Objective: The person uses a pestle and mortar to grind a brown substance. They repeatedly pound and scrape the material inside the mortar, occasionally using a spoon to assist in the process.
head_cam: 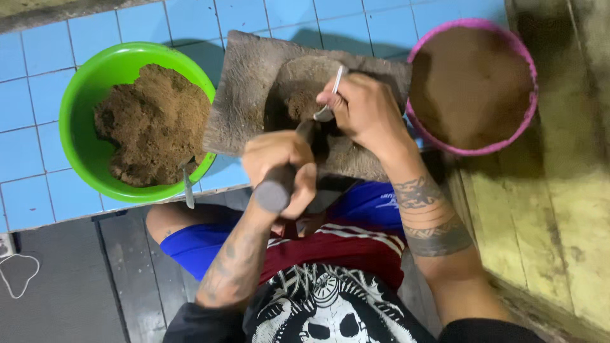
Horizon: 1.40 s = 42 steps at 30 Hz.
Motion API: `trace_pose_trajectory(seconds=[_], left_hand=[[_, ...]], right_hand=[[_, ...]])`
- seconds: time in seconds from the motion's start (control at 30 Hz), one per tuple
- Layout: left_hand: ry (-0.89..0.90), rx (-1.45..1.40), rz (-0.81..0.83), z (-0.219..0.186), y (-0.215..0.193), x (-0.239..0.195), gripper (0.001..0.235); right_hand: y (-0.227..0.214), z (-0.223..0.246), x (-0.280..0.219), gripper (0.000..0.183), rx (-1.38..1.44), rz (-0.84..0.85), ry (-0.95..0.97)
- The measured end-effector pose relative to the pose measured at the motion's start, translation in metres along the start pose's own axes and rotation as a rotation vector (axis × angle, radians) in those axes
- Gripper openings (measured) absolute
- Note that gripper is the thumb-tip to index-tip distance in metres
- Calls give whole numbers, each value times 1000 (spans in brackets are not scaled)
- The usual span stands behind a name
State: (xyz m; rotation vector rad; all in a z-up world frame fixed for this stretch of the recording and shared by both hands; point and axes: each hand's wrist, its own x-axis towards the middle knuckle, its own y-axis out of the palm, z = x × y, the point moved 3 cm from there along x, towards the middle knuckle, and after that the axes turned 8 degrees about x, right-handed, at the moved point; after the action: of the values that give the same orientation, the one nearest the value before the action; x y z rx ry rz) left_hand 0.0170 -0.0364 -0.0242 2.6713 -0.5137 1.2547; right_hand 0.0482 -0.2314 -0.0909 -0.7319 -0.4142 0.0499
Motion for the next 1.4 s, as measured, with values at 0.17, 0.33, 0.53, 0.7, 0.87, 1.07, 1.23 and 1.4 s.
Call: trace_pose_trajectory(seconds=[0.17,0.33,0.53,0.7,0.87,1.07,1.23,1.4], left_hand=[[-151,156,-64,-11,14,6,28],[-58,-9,-124,-8,-3,15,30],[-113,64,-54,-37,-1,20,28],[-141,66,-106,17,8,7,27],[-169,41,-46,9,-9,34,31],[-85,175,-4,-69,-1,66,31],[-260,355,-48,-1,3,26,23],[-414,376,-208,-2,0,20,35]], right_hand=[[-12,-4,5,24,-218,-195,14],[-8,9,6,9,-83,-54,64],[-8,6,1,10,34,-9,8],[-11,0,6,13,-26,-177,-70],[-11,-9,-1,9,-287,-276,-92],[3,0,4,9,-154,56,43],[-15,10,8,12,-90,-89,58],[-20,22,9,26,-18,-78,5]])
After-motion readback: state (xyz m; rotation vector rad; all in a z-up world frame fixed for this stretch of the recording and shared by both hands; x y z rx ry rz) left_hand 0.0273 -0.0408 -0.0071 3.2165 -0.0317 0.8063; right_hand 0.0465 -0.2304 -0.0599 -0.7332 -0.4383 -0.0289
